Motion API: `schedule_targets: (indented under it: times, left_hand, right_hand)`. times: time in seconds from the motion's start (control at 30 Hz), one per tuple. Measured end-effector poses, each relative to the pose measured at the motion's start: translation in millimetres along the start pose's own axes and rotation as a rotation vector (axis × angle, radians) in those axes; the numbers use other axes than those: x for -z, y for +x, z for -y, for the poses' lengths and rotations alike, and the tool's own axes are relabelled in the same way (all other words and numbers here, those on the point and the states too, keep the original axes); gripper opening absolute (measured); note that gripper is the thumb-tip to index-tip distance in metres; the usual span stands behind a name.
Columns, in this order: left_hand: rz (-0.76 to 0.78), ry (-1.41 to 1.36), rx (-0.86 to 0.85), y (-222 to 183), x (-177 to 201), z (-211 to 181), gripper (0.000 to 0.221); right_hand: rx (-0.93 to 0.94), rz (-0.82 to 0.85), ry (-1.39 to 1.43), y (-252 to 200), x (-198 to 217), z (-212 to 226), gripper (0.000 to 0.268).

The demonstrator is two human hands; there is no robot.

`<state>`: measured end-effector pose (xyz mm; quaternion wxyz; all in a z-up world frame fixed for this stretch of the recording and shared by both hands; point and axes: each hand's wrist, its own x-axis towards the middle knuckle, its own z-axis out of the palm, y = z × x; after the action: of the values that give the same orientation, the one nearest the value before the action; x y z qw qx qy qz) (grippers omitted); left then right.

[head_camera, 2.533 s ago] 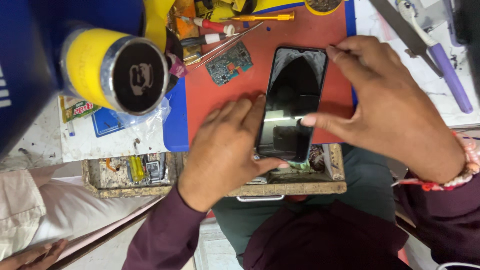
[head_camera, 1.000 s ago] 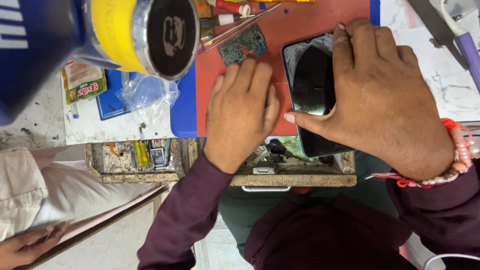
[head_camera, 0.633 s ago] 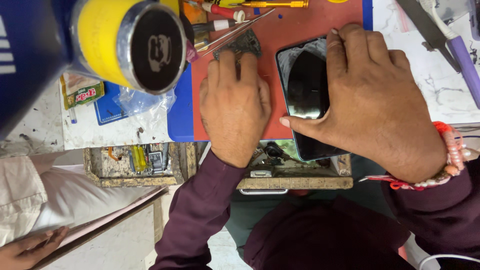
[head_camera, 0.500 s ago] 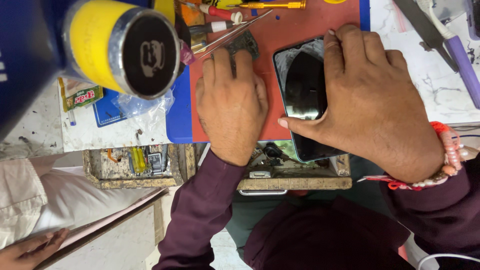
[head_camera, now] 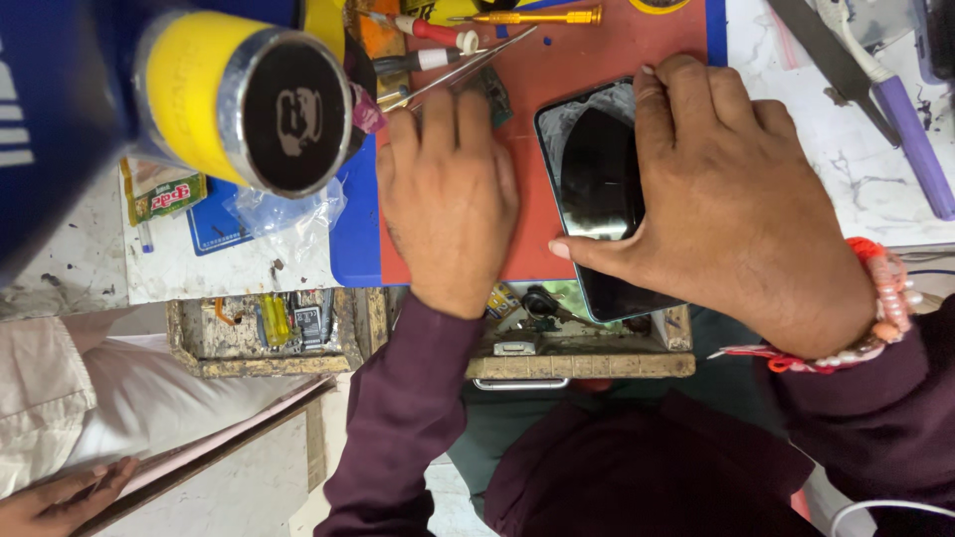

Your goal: The person repairs a mobile phone by hand on a workbench, handling a roll of tape, cleaning the edges of the device with a small tool, and pressing the screen into place.

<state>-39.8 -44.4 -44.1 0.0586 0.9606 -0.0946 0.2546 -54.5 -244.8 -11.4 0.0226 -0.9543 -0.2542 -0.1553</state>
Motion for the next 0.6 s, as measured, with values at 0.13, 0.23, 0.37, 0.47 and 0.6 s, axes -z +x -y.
schedule_targets:
  times: [0.13, 0.23, 0.37, 0.47, 0.6]
  left_hand:
    - [0.056, -0.115, -0.126, -8.3, 14.7, 10.7, 0.015]
    - [0.057, -0.191, -0.217, -10.4, 14.0, 17.7, 0.016]
    - [0.094, -0.331, -0.393, -2.8, 9.3, 34.5, 0.022]
    - [0.237, -0.387, -0.480, 7.1, 7.0, 46.7, 0.020]
    - [0.266, -0.436, -0.501, 15.6, 5.3, 52.7, 0.032]
  right_hand:
    - [0.081, 0.142, 0.166, 2.1, -4.0, -33.5, 0.109]
    - [0.176, 0.205, 0.291, 4.5, -14.7, -64.9, 0.099]
    - [0.259, 0.196, 0.445, 10.1, -31.7, -95.0, 0.082]
    - [0.339, 0.130, 0.562, 23.7, -40.3, -110.9, 0.070]
    - [0.204, 0.177, 0.644, 30.9, -37.4, -111.8, 0.050]
